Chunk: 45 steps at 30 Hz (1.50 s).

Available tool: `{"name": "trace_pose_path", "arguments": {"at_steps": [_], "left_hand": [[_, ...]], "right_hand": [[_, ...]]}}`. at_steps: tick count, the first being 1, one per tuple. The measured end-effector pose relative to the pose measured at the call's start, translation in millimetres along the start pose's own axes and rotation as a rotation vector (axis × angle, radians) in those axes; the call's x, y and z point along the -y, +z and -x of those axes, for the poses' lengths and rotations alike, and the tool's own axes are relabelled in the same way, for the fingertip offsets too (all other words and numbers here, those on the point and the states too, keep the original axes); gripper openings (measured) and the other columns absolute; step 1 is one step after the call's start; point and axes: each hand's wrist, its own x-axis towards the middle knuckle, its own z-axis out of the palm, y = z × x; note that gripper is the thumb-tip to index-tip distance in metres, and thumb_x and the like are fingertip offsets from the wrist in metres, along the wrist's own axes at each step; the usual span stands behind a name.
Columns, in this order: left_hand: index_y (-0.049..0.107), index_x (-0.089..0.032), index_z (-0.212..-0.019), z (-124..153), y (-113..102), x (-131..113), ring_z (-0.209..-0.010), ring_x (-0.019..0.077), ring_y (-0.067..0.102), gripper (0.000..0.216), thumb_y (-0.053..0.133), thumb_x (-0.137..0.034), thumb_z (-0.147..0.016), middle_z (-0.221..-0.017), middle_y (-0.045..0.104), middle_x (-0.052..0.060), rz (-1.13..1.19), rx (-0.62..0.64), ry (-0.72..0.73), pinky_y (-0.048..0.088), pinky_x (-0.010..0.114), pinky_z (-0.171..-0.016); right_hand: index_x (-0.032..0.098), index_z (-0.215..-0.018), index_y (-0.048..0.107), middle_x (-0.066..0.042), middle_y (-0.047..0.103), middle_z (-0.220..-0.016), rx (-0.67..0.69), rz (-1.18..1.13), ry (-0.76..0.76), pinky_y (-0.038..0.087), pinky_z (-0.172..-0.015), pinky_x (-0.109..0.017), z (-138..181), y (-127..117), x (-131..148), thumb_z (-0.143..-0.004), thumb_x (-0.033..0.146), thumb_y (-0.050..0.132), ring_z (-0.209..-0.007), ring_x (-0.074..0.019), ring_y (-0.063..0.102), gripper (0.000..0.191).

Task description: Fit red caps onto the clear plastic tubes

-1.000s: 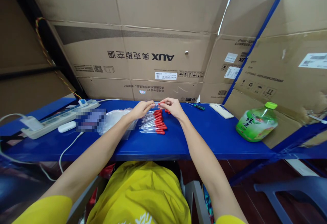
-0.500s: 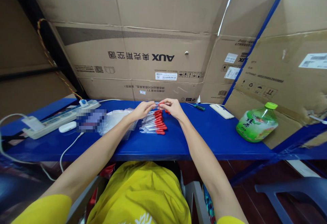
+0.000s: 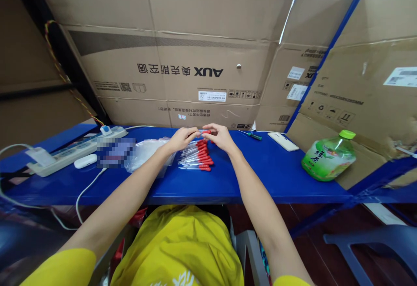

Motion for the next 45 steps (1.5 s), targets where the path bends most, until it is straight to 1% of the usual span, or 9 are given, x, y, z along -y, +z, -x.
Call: {"name": "trace_pose_path", "arguments": {"at_steps": [2,4,7,10,13,22,36,42,45], "left_hand": [[0.07,-0.018,-0.096,1,-1,5,-0.062,0.0145,0.052,0.042,0.047,-0.051,-0.105,-0.069,0.064,0.0,-0.035,-0.01,-0.027,0.031,0.025,-0.063],[0.072,-0.018,-0.101,3,-3,9,-0.062,0.0149,0.053,0.043,0.049,-0.054,-0.104,-0.069,0.065,0.0,-0.043,-0.016,-0.039,0.032,0.025,-0.062],[0.073,-0.019,-0.105,4,-5,14,-0.069,0.0166,0.059,0.045,0.042,-0.052,-0.106,-0.078,0.07,0.002,-0.009,-0.001,-0.022,0.038,0.026,-0.068],[0.073,-0.019,-0.102,4,-6,16,-0.077,0.0179,0.063,0.047,0.036,-0.047,-0.108,-0.084,0.073,0.003,0.032,0.018,0.005,0.042,0.026,-0.074],[0.071,-0.017,-0.097,3,-5,14,-0.077,0.0173,0.062,0.045,0.037,-0.045,-0.108,-0.085,0.072,0.004,0.051,0.026,0.021,0.042,0.026,-0.076],[0.065,-0.015,-0.085,3,-6,-3,-0.066,0.014,0.052,0.043,0.04,-0.043,-0.106,-0.072,0.063,0.001,0.098,0.013,0.022,0.036,0.025,-0.068],[0.063,-0.014,-0.083,3,-5,-4,-0.062,0.0119,0.045,0.043,0.042,-0.044,-0.106,-0.067,0.057,-0.001,0.114,0.031,0.029,0.034,0.024,-0.064],[0.063,-0.014,-0.083,3,-4,-3,-0.062,0.0113,0.043,0.044,0.041,-0.044,-0.106,-0.068,0.056,-0.001,0.118,0.044,0.039,0.033,0.023,-0.063],[0.062,-0.014,-0.081,3,-3,-3,-0.061,0.0112,0.042,0.045,0.041,-0.045,-0.106,-0.064,0.053,-0.002,0.12,0.035,0.034,0.031,0.023,-0.062]], "right_hand": [[0.02,-0.106,0.074,-0.003,0.079,-0.077,-0.008,0.009,0.018,0.064,-0.072,-0.035,1,-5,-1,-0.073,0.049,0.087,-0.069,-0.0213,0.075,0.046],[0.019,-0.101,0.075,-0.004,0.078,-0.075,-0.012,0.006,0.034,0.063,-0.071,-0.034,1,-8,-1,-0.074,0.051,0.086,-0.068,-0.0209,0.075,0.044],[0.019,-0.094,0.075,-0.005,0.079,-0.077,-0.034,-0.014,0.04,0.064,-0.074,-0.035,1,-10,1,-0.072,0.052,0.087,-0.071,-0.0215,0.076,0.042],[0.019,-0.094,0.076,-0.006,0.08,-0.08,-0.041,-0.033,0.042,0.064,-0.077,-0.036,2,-9,3,-0.07,0.052,0.089,-0.075,-0.0232,0.078,0.043],[0.019,-0.099,0.078,-0.006,0.081,-0.084,-0.027,-0.039,0.051,0.065,-0.079,-0.038,2,-8,3,-0.068,0.053,0.09,-0.078,-0.0247,0.079,0.047],[0.019,-0.09,0.081,-0.008,0.082,-0.084,-0.064,-0.089,0.057,0.066,-0.079,-0.039,3,-5,-2,-0.064,0.055,0.093,-0.079,-0.0264,0.08,0.046],[0.017,-0.086,0.08,-0.007,0.08,-0.078,-0.027,-0.124,0.076,0.067,-0.081,-0.041,4,-2,2,-0.063,0.051,0.094,-0.078,-0.0263,0.08,0.044],[0.017,-0.086,0.08,-0.006,0.08,-0.077,-0.02,-0.139,0.105,0.067,-0.081,-0.041,5,-1,3,-0.06,0.052,0.095,-0.075,-0.0251,0.079,0.046],[0.018,-0.084,0.079,-0.006,0.08,-0.078,-0.014,-0.142,0.108,0.067,-0.081,-0.041,4,1,2,-0.059,0.053,0.095,-0.076,-0.0253,0.079,0.046]]}}
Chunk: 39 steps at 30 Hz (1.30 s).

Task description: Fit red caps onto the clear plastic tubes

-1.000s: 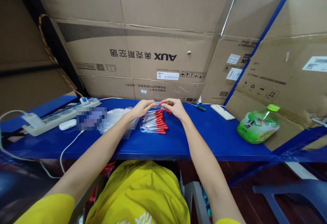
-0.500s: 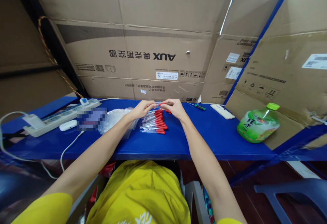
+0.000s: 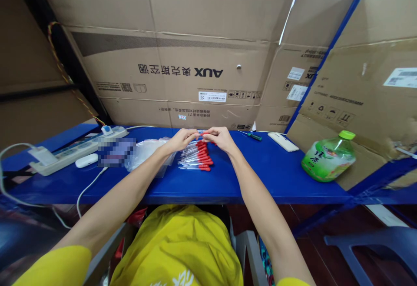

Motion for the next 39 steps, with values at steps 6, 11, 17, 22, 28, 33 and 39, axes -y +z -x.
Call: {"name": "trace_pose_path", "arguments": {"at_steps": [6,11,17,22,28,33,39], "left_hand": [[0.065,-0.014,-0.083,0,4,5,-0.062,0.0126,0.048,0.045,0.041,-0.045,-0.107,-0.066,0.058,-0.001,-0.038,-0.03,-0.004,0.034,0.024,-0.064],[0.073,-0.019,-0.093,-1,-2,11,-0.072,0.0175,0.061,0.046,0.039,-0.047,-0.108,-0.077,0.071,0.003,-0.207,-0.028,-0.088,0.038,0.026,-0.068],[0.076,-0.023,-0.105,12,-23,42,-0.091,0.0237,0.07,0.036,0.054,-0.051,-0.1,-0.098,0.079,0.008,-0.493,-0.097,-0.447,0.043,0.028,-0.071],[0.079,-0.027,-0.093,20,-28,59,-0.087,0.0227,0.072,0.029,0.073,-0.054,-0.083,-0.095,0.08,0.003,-0.433,0.239,-0.593,0.045,0.026,-0.069],[0.078,-0.026,-0.096,16,-32,48,-0.081,0.0212,0.072,0.03,0.066,-0.052,-0.085,-0.088,0.08,0.002,-0.378,0.246,-0.563,0.045,0.026,-0.068],[0.076,-0.025,-0.093,18,-37,50,-0.076,0.0197,0.073,0.027,0.075,-0.039,-0.07,-0.081,0.079,-0.001,-0.259,0.353,-0.532,0.047,0.025,-0.066],[0.071,-0.02,-0.09,17,-39,53,-0.075,0.0188,0.072,0.029,0.074,-0.036,-0.066,-0.08,0.078,0.001,-0.003,0.184,-0.457,0.052,0.025,-0.069]], "right_hand": [[0.018,-0.09,0.077,-0.006,0.08,-0.08,0.005,0.045,-0.046,0.064,-0.078,-0.039,-2,6,-4,-0.071,0.055,0.087,-0.075,-0.0241,0.077,0.042],[0.02,-0.096,0.078,-0.005,0.078,-0.085,-0.052,0.373,-0.208,0.056,-0.075,-0.033,-4,7,-4,-0.087,0.047,0.074,-0.074,-0.0191,0.069,0.029],[0.021,-0.091,0.078,-0.004,0.074,-0.089,-0.133,0.725,-0.297,0.047,-0.081,-0.033,-10,4,-19,-0.09,0.03,0.071,-0.079,-0.0189,0.06,0.011],[0.022,-0.092,0.078,-0.005,0.077,-0.098,-0.092,0.832,-0.128,0.048,-0.087,-0.034,-17,4,-39,-0.092,0.025,0.069,-0.087,-0.0214,0.064,0.01],[0.025,-0.107,0.08,-0.004,0.081,-0.103,-0.1,0.818,-0.072,0.051,-0.092,-0.037,-20,1,-49,-0.098,0.027,0.06,-0.095,-0.0239,0.07,0.022],[0.025,-0.109,0.079,-0.005,0.082,-0.106,-0.084,0.793,-0.087,0.052,-0.1,-0.04,-20,0,-53,-0.094,0.02,0.065,-0.104,-0.0244,0.073,0.021],[0.024,-0.103,0.078,-0.004,0.082,-0.102,-0.08,0.775,-0.129,0.052,-0.102,-0.039,-20,4,-50,-0.094,0.02,0.068,-0.101,-0.0233,0.075,0.015]]}}
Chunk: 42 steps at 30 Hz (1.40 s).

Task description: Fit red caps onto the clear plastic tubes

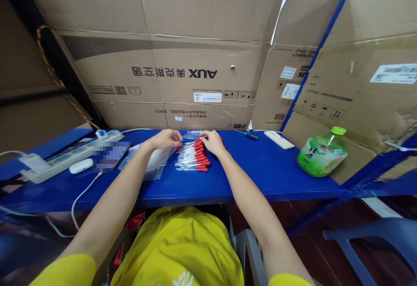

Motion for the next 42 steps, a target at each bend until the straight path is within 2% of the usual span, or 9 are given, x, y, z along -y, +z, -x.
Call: {"name": "trace_pose_path", "arguments": {"at_steps": [4,8,11,16,20,25,30,35,42], "left_hand": [[0.066,-0.017,-0.102,-4,10,-22,-0.072,0.0167,0.07,0.032,0.067,-0.041,-0.082,-0.096,0.076,0.007,0.18,-0.297,0.153,0.055,0.028,-0.07],[0.064,-0.018,-0.103,-11,28,-43,-0.088,0.0192,0.07,0.019,0.06,-0.034,-0.093,-0.1,0.073,0.008,0.072,-0.518,0.332,0.056,0.032,-0.084],[0.064,-0.019,-0.104,-17,42,-46,-0.095,0.0203,0.068,0.014,0.057,-0.027,-0.095,-0.104,0.071,0.008,-0.035,-0.495,0.413,0.055,0.034,-0.09],[0.062,-0.018,-0.11,-29,63,-37,-0.092,0.0189,0.069,0.022,0.06,-0.016,-0.088,-0.107,0.07,0.008,0.07,-0.424,0.451,0.057,0.033,-0.088],[0.059,-0.017,-0.113,-36,72,-30,-0.088,0.0164,0.071,0.03,0.059,-0.012,-0.083,-0.111,0.068,0.009,0.205,-0.403,0.449,0.06,0.032,-0.086],[0.056,-0.017,-0.119,-38,72,-24,-0.088,0.0166,0.073,0.036,0.061,-0.014,-0.083,-0.115,0.067,0.011,0.32,-0.351,0.42,0.062,0.033,-0.085],[0.063,-0.016,-0.112,-39,67,-14,-0.104,0.0225,0.069,0.022,0.056,-0.018,-0.092,-0.114,0.069,0.013,0.034,-0.462,0.342,0.058,0.04,-0.096],[0.072,-0.018,-0.093,-42,68,-2,-0.107,0.0245,0.069,0.03,0.045,-0.025,-0.101,-0.107,0.076,0.011,-0.233,-0.227,0.248,0.052,0.041,-0.104],[0.077,-0.015,-0.102,-47,74,6,-0.115,0.0248,0.07,0.042,0.038,-0.033,-0.107,-0.117,0.077,0.013,-0.27,-0.198,0.255,0.047,0.039,-0.111]], "right_hand": [[0.024,-0.102,0.079,-0.004,0.082,-0.102,0.011,0.029,-0.003,0.051,-0.099,-0.037,1,-1,3,-0.095,0.02,0.066,-0.1,-0.023,0.073,0.015],[0.027,-0.108,0.08,-0.004,0.081,-0.111,0.035,0.089,-0.002,0.049,-0.1,-0.038,2,-2,4,-0.101,0.022,0.059,-0.103,-0.0236,0.07,0.022],[0.027,-0.117,0.078,-0.004,0.079,-0.116,0.021,0.124,-0.01,0.048,-0.101,-0.039,3,-1,7,-0.101,0.023,0.059,-0.106,-0.0247,0.066,0.025],[0.028,-0.13,0.071,-0.006,0.078,-0.114,-0.031,0.094,-0.043,0.047,-0.101,-0.038,2,-1,13,-0.098,0.019,0.057,-0.111,-0.0247,0.063,0.035],[0.026,-0.117,0.075,-0.006,0.08,-0.107,-0.061,0.046,-0.032,0.048,-0.097,-0.037,-1,1,12,-0.099,0.029,0.063,-0.106,-0.0249,0.065,0.023],[0.022,-0.094,0.079,-0.004,0.082,-0.098,-0.078,-0.063,0.005,0.052,-0.091,-0.033,-6,4,6,-0.093,0.023,0.068,-0.092,-0.0212,0.072,0.011],[0.022,-0.095,0.079,-0.003,0.081,-0.095,-0.052,-0.094,0.033,0.053,-0.088,-0.03,-7,7,0,-0.094,0.025,0.068,-0.089,-0.02,0.074,0.012],[0.026,-0.102,0.08,-0.008,0.078,-0.098,-0.102,0.165,0.097,0.048,-0.094,-0.036,-5,-1,-5,-0.103,0.037,0.057,-0.103,-0.0255,0.066,0.026],[0.027,-0.124,0.075,-0.01,0.075,-0.125,0.044,0.409,0.042,0.04,-0.101,-0.049,2,-4,-11,-0.103,0.021,0.05,-0.122,-0.0322,0.049,0.033]]}}
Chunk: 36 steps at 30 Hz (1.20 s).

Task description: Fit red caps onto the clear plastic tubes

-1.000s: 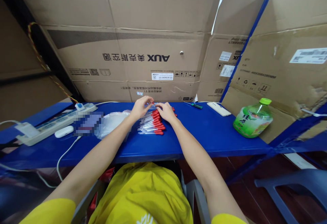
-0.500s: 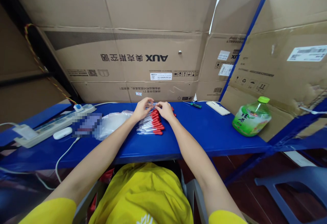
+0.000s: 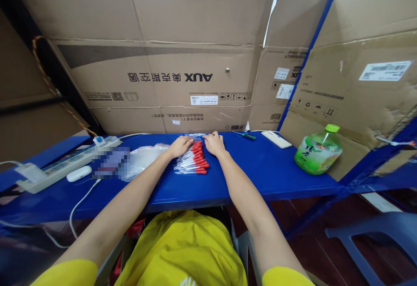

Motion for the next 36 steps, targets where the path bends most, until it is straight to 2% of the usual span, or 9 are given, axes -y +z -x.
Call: {"name": "trace_pose_path", "arguments": {"at_steps": [5,10,14,18,21,23,27,32,36], "left_hand": [[0.078,-0.016,-0.102,0,-1,1,-0.114,0.0244,0.07,0.045,0.038,-0.035,-0.108,-0.112,0.079,0.013,0.038,0.008,0.029,0.048,0.039,-0.11],[0.078,-0.016,-0.104,1,-1,-1,-0.116,0.0246,0.069,0.046,0.037,-0.037,-0.108,-0.116,0.077,0.013,0.061,0.021,0.021,0.047,0.039,-0.111],[0.077,-0.014,-0.107,4,-3,-3,-0.124,0.0269,0.063,0.042,0.042,-0.038,-0.106,-0.128,0.071,0.015,0.043,-0.067,-0.037,0.043,0.043,-0.117],[0.068,-0.017,-0.125,9,-15,-11,-0.125,0.0271,0.059,0.037,0.045,-0.037,-0.105,-0.13,0.067,0.013,0.024,-0.193,-0.032,0.043,0.044,-0.115],[0.059,-0.018,-0.136,11,-27,-27,-0.129,0.0279,0.056,0.038,0.049,-0.036,-0.104,-0.136,0.064,0.014,-0.008,-0.265,0.068,0.043,0.044,-0.114],[0.059,-0.018,-0.133,12,-32,-39,-0.125,0.0289,0.058,0.035,0.051,-0.034,-0.104,-0.131,0.067,0.014,-0.054,-0.24,0.116,0.044,0.044,-0.11],[0.058,-0.018,-0.126,11,-34,-56,-0.108,0.0275,0.067,0.028,0.038,-0.026,-0.108,-0.113,0.073,0.013,-0.083,-0.187,0.044,0.048,0.041,-0.097],[0.059,-0.021,-0.114,15,-32,-56,-0.111,0.0245,0.067,0.029,0.031,-0.028,-0.11,-0.118,0.072,0.011,-0.043,-0.23,-0.018,0.05,0.036,-0.092],[0.058,-0.021,-0.105,17,-30,-53,-0.103,0.0252,0.068,0.029,0.033,-0.034,-0.11,-0.109,0.072,0.01,-0.062,-0.187,-0.079,0.049,0.035,-0.085]], "right_hand": [[0.024,-0.102,0.08,-0.013,0.076,-0.118,0.025,0.103,-0.085,0.034,-0.104,-0.052,-3,4,6,-0.103,0.027,0.054,-0.121,-0.0331,0.047,0.026],[0.022,-0.098,0.077,-0.013,0.076,-0.113,0.036,0.143,-0.074,0.035,-0.102,-0.049,-5,5,10,-0.098,0.021,0.06,-0.119,-0.0315,0.049,0.017],[0.021,-0.096,0.072,-0.012,0.075,-0.111,-0.005,0.108,-0.043,0.036,-0.1,-0.047,-5,2,9,-0.099,0.021,0.059,-0.116,-0.0303,0.05,0.013],[0.022,-0.103,0.069,-0.012,0.074,-0.115,-0.128,0.011,-0.014,0.038,-0.098,-0.046,-4,-14,7,-0.103,0.026,0.055,-0.116,-0.0307,0.051,0.015],[0.023,-0.106,0.069,-0.012,0.073,-0.116,-0.189,-0.037,-0.102,0.036,-0.102,-0.047,-1,-31,14,-0.105,0.03,0.052,-0.117,-0.0313,0.051,0.018],[0.023,-0.109,0.069,-0.012,0.073,-0.117,-0.179,-0.06,-0.204,0.036,-0.103,-0.045,0,-39,24,-0.105,0.032,0.052,-0.117,-0.0309,0.051,0.02],[0.022,-0.112,0.069,-0.011,0.072,-0.116,-0.17,-0.108,-0.31,0.037,-0.101,-0.042,1,-46,34,-0.107,0.035,0.051,-0.116,-0.029,0.052,0.023],[0.022,-0.129,0.065,-0.009,0.073,-0.114,-0.192,-0.15,-0.145,0.042,-0.098,-0.04,2,-41,1,-0.102,0.034,0.061,-0.111,-0.0276,0.058,0.03],[0.024,-0.116,0.075,-0.007,0.075,-0.108,0.023,-0.149,-0.105,0.047,-0.091,-0.035,5,-34,-32,-0.091,0.032,0.076,-0.099,-0.0239,0.063,0.026]]}}
